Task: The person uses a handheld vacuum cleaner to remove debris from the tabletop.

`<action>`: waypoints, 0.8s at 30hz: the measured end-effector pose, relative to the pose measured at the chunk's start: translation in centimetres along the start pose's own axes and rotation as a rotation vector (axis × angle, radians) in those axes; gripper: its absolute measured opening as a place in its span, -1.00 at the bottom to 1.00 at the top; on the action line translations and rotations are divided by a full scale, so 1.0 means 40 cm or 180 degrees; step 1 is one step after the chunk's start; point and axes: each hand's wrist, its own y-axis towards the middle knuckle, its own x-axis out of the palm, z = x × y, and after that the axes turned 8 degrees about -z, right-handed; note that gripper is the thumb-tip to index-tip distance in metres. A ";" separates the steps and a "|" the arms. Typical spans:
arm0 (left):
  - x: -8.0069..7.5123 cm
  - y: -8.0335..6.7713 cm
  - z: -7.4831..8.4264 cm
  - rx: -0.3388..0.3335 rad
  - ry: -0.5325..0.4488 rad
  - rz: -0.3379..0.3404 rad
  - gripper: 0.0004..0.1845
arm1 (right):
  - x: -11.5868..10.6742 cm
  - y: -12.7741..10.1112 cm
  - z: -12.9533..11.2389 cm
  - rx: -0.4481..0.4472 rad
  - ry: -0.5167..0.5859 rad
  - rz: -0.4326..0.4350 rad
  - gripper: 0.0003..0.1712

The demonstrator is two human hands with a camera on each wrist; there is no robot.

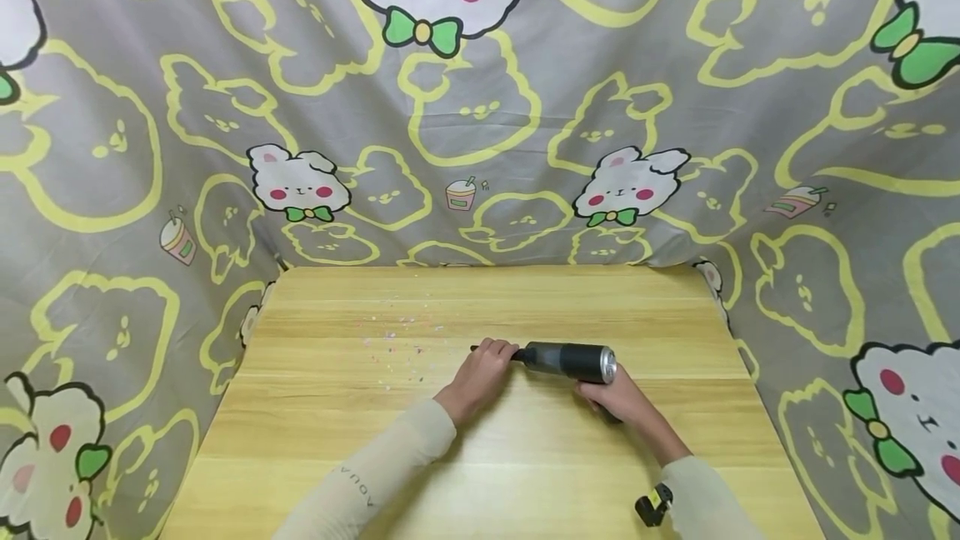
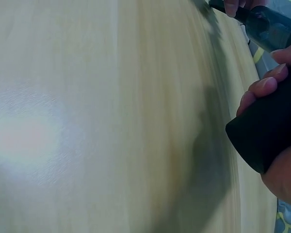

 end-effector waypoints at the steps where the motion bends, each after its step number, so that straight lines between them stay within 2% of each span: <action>1: 0.001 -0.001 -0.003 -0.0007 -0.0010 0.0000 -0.75 | 0.001 0.003 -0.003 -0.0002 0.0009 -0.0003 -0.88; 7: -0.001 -0.009 -0.018 -0.0069 -0.0070 0.0076 -0.75 | 0.005 0.022 -0.012 0.0030 0.0006 -0.0036 -0.71; 12: -0.006 -0.015 -0.029 -0.0106 -0.0126 0.0018 -0.75 | 0.011 0.034 -0.019 0.0135 -0.0011 -0.0035 -0.75; 24: -0.012 -0.020 -0.053 -0.0208 -0.0255 -0.0133 -0.71 | 0.023 0.062 -0.033 0.0037 -0.0019 -0.0085 -0.75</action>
